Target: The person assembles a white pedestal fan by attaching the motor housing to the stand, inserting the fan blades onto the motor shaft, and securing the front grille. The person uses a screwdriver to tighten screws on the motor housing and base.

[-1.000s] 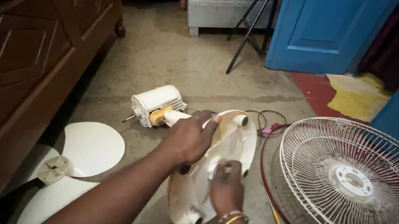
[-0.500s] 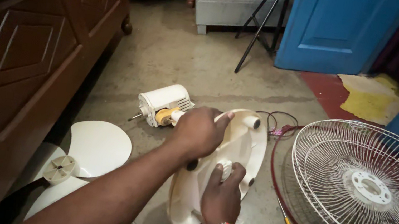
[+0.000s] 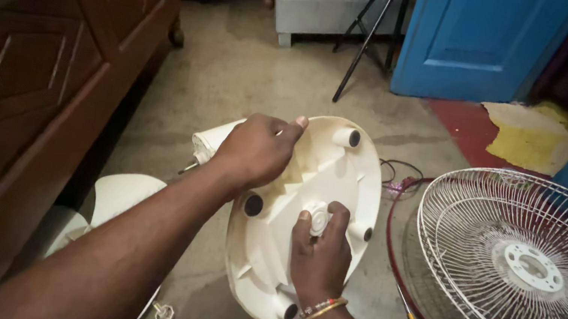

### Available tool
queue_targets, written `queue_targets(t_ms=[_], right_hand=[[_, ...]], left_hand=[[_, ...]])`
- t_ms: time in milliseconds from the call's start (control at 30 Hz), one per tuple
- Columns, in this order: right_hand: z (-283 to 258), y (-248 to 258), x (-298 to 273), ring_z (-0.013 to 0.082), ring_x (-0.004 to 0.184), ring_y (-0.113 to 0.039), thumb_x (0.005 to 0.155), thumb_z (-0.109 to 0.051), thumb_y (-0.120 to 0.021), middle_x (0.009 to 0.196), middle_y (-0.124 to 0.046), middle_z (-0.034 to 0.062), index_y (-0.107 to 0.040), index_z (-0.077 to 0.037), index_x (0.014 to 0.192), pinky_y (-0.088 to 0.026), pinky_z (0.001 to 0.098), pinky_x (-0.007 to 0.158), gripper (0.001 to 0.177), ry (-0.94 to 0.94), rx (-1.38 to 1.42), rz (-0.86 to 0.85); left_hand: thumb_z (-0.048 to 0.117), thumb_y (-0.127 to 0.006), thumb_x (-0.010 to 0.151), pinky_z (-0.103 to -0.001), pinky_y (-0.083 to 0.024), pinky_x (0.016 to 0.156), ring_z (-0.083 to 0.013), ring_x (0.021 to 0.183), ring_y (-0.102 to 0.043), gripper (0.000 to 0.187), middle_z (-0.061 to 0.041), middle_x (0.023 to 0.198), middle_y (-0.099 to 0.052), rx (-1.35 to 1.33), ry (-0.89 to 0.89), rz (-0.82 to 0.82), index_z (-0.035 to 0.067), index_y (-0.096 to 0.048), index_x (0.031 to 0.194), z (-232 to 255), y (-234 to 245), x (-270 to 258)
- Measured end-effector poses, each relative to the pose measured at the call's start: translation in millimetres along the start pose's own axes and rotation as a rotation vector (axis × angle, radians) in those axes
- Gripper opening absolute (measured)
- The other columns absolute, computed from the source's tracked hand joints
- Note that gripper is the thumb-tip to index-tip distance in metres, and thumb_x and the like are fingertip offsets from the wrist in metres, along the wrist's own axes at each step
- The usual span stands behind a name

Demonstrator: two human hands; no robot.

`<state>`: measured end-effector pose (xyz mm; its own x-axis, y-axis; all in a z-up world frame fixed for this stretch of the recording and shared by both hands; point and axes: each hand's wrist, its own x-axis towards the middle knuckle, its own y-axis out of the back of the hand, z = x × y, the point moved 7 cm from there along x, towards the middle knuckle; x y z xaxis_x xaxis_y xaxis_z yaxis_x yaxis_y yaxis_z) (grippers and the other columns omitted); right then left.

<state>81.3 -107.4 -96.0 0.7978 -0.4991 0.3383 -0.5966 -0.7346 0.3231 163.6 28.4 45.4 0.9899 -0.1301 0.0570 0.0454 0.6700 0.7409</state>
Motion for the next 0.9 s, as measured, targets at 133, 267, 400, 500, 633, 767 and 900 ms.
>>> queue_targets(t_ms=[133, 267, 400, 500, 633, 767, 900], right_hand=[[-4.7, 1.6, 4.8, 0.0394, 0.077, -0.072, 0.09, -0.034, -0.064, 0.085, -0.072, 0.0216, -0.047, -0.008, 0.128, -0.055, 0.048, 0.07, 0.049, 0.033, -0.037, -0.045], [-5.5, 5.0, 6.5, 0.0403, 0.076, -0.072, 0.09, -0.033, -0.064, 0.084, -0.072, 0.0222, -0.047, -0.008, 0.128, -0.056, 0.0491, 0.069, 0.049, 0.048, -0.033, -0.068], [-10.5, 9.0, 4.9, 0.0412, 0.079, -0.072, 0.09, -0.033, -0.066, 0.085, -0.072, 0.0241, -0.048, -0.006, 0.128, -0.056, 0.0497, 0.07, 0.05, 0.114, -0.042, -0.067], [2.2, 4.5, 7.3, 0.0403, 0.078, -0.073, 0.09, -0.034, -0.063, 0.082, -0.073, 0.0242, -0.047, -0.01, 0.13, -0.057, 0.0496, 0.071, 0.05, -0.029, -0.136, -0.182], [-1.3, 9.1, 1.8, 0.0427, 0.079, -0.072, 0.094, -0.033, -0.061, 0.089, -0.073, 0.0241, -0.04, -0.007, 0.133, -0.054, 0.0523, 0.072, 0.051, 0.131, -0.084, -0.185], [13.2, 10.2, -9.6, 0.0432, 0.086, -0.071, 0.094, -0.032, -0.061, 0.101, -0.07, 0.0245, -0.037, -0.008, 0.137, -0.053, 0.0532, 0.076, 0.055, 0.086, -0.122, -0.189], [16.3, 20.5, -18.2, 0.0443, 0.102, -0.063, 0.091, -0.027, -0.064, 0.117, -0.06, 0.027, -0.04, -0.003, 0.134, -0.051, 0.0525, 0.084, 0.055, 0.305, -0.112, -0.168]], left_hand=[[0.057, -0.044, 0.098, -0.046, -0.053, 0.087, -0.0382, 0.09, -0.073, 0.065, -0.022, 0.095, -0.076, -0.014, 0.026, 0.007, 0.001, -0.076, 0.097, -1.3, 4.9, -3.2], [0.057, -0.045, 0.096, -0.045, -0.054, 0.087, -0.0382, 0.09, -0.073, 0.06, -0.021, 0.095, -0.076, -0.041, -0.003, 0.033, 0.007, -0.077, 0.104, -0.3, 7.0, -4.3], [0.057, -0.045, 0.096, -0.044, -0.054, 0.088, -0.0379, 0.092, -0.073, 0.059, -0.019, 0.097, -0.077, -0.044, 0.008, 0.033, 0.009, -0.078, 0.107, -6.6, 4.5, -8.7], [0.057, -0.045, 0.095, -0.044, -0.054, 0.089, -0.0377, 0.094, -0.074, 0.058, -0.019, 0.098, -0.077, -0.054, -0.018, 0.054, 0.011, -0.077, 0.109, -7.0, 1.9, -6.4], [0.058, -0.047, 0.094, -0.045, -0.054, 0.092, -0.038, 0.098, -0.072, 0.058, -0.02, 0.1, -0.076, -0.041, -0.078, 0.094, 0.011, -0.078, 0.108, -5.2, -5.5, -8.1], [0.059, -0.046, 0.093, -0.048, -0.053, 0.092, -0.0381, 0.099, -0.071, 0.059, -0.019, 0.1, -0.076, 0.005, -0.035, 0.072, 0.012, -0.078, 0.106, -7.5, -19.7, -16.5], [0.059, -0.046, 0.093, -0.049, -0.051, 0.094, -0.0386, 0.101, -0.07, 0.059, -0.019, 0.102, -0.075, 0.039, -0.068, 0.069, 0.012, -0.077, 0.109, -3.0, -27.6, -25.0]])
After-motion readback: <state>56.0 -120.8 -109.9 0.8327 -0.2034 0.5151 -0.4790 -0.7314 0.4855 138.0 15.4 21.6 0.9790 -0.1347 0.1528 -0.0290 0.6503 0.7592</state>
